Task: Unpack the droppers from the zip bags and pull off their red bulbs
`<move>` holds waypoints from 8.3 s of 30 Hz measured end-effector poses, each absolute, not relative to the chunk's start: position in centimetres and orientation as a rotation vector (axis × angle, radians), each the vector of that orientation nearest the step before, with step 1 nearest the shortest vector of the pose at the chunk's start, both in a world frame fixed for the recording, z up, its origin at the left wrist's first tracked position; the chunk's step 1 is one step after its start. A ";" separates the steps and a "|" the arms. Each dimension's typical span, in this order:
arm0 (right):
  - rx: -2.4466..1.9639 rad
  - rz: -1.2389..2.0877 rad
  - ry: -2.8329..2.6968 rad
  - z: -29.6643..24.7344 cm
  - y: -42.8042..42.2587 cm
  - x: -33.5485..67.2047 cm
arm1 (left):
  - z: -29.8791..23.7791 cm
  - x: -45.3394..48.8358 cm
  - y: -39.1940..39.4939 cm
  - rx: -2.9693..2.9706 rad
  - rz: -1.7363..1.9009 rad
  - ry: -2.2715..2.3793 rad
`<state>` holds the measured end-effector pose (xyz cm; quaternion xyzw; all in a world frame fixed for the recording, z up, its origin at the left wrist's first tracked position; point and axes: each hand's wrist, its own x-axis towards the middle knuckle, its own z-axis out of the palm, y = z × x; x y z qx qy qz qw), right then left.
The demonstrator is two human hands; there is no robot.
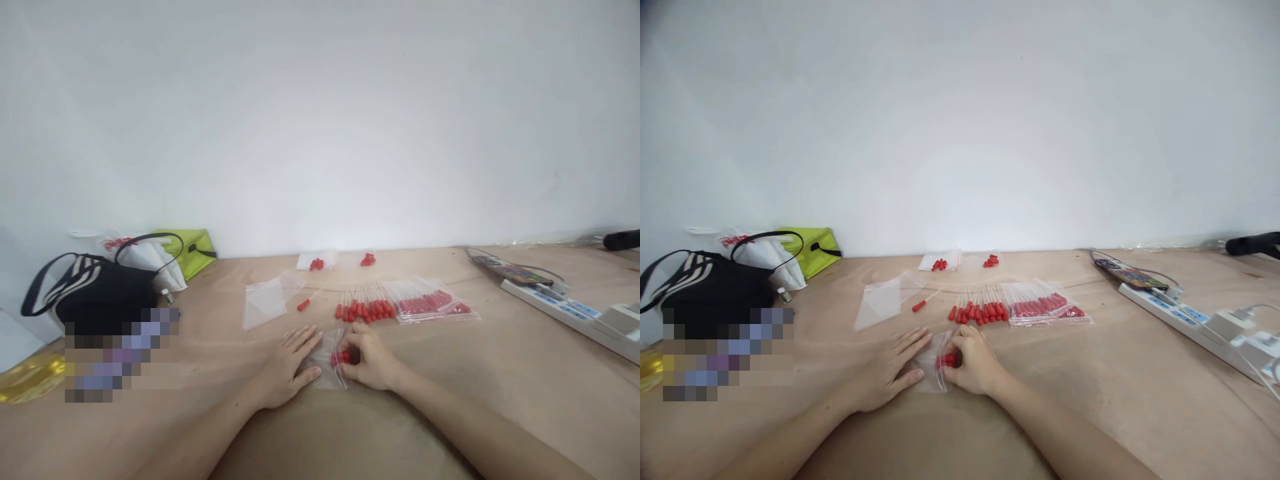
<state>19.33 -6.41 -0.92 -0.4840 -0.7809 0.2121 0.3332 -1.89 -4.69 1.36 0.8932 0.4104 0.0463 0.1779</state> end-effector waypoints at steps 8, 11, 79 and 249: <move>-1.347 1.060 -2.033 1.5 -5.8 22.2 | 1.5 -2.0 -4.6 2.486 0.170 1.170; -1.206 1.439 -1.880 2.7 -5.2 24.2 | 1.4 -2.0 -4.7 2.491 0.162 1.170; -1.137 -0.169 -2.111 -2.8 -5.6 24.8 | 1.4 7.0 4.6 1.672 0.488 1.584; -1.212 1.571 -1.058 -1.2 -8.4 19.5 | 0.7 2.8 -2.9 3.085 0.576 0.463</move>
